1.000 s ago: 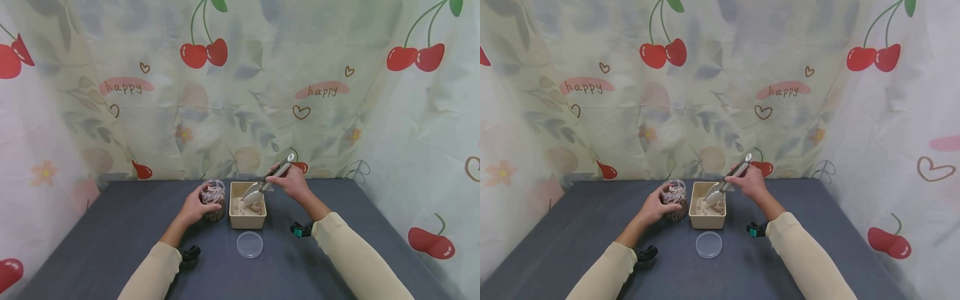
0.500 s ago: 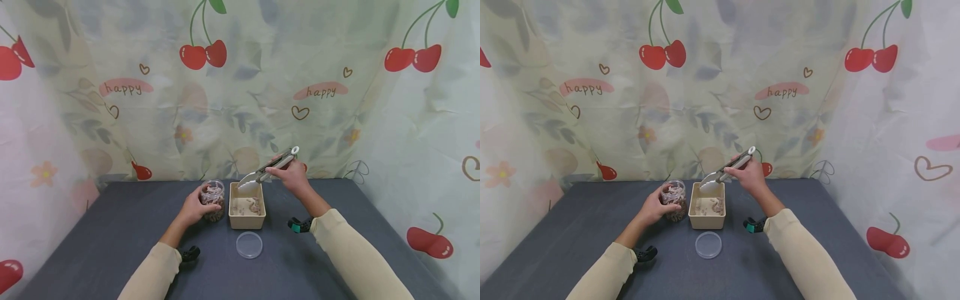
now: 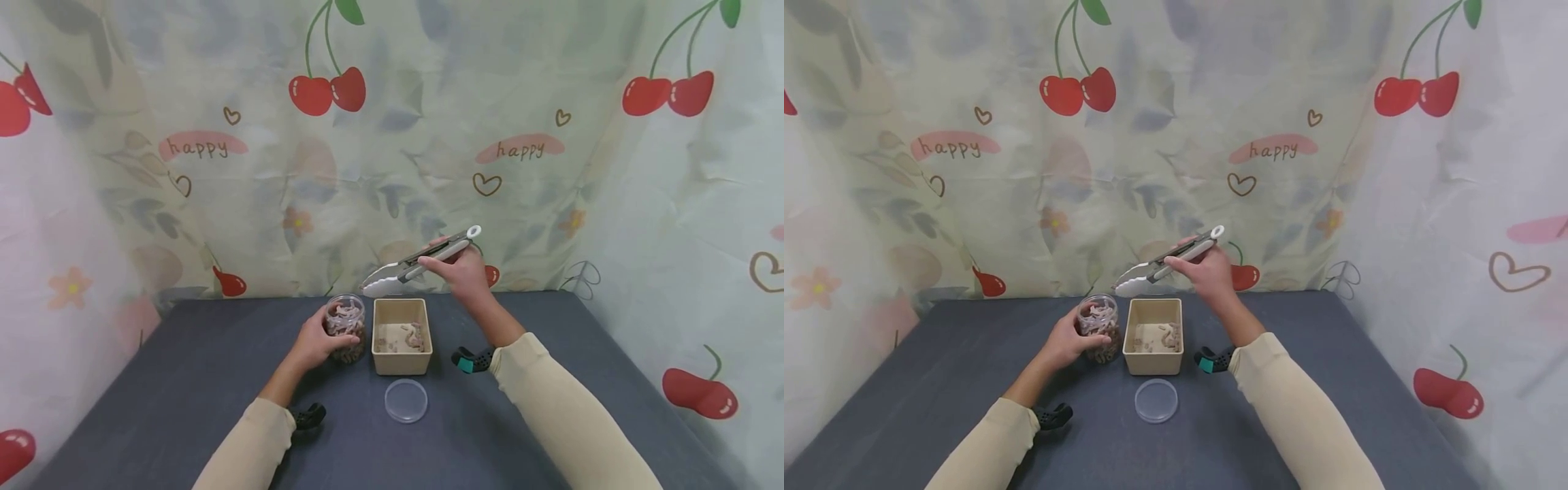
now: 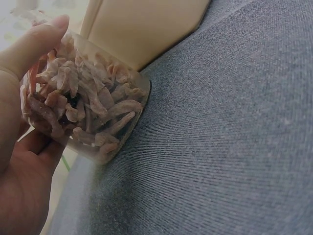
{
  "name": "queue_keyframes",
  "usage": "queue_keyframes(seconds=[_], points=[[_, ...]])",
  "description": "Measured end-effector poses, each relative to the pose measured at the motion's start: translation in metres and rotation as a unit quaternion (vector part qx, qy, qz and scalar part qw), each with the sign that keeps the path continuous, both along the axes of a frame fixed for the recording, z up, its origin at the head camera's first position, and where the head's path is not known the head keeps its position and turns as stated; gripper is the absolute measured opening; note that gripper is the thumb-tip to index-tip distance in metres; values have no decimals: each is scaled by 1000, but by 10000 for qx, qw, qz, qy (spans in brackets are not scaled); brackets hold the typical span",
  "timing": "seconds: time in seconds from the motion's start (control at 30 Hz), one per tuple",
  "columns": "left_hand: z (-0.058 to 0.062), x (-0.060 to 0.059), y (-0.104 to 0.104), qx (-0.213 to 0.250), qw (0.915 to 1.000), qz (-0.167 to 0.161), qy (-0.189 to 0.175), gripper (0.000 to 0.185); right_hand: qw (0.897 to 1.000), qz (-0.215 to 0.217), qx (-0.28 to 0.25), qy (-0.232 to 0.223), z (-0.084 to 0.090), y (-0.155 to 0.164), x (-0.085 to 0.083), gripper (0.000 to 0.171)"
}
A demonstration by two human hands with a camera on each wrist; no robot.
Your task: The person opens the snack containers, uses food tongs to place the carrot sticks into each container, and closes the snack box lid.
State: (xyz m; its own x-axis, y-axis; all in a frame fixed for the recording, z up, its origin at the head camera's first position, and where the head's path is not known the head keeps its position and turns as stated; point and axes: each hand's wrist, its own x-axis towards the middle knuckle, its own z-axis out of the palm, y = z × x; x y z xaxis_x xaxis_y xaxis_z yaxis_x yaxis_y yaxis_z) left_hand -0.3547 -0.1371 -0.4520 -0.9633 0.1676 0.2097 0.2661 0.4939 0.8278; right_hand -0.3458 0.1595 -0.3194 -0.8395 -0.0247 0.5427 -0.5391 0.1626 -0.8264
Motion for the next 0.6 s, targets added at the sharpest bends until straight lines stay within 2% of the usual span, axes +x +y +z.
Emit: queue_keyframes(seconds=[0.17,0.6], points=[[0,0,0,38,10000,1,-4,90,9999,125,-99,55,4,-14,0,31],[0,1,-1,74,9999,24,105,87,9976,549,-343,-234,0,-37,3,32]])
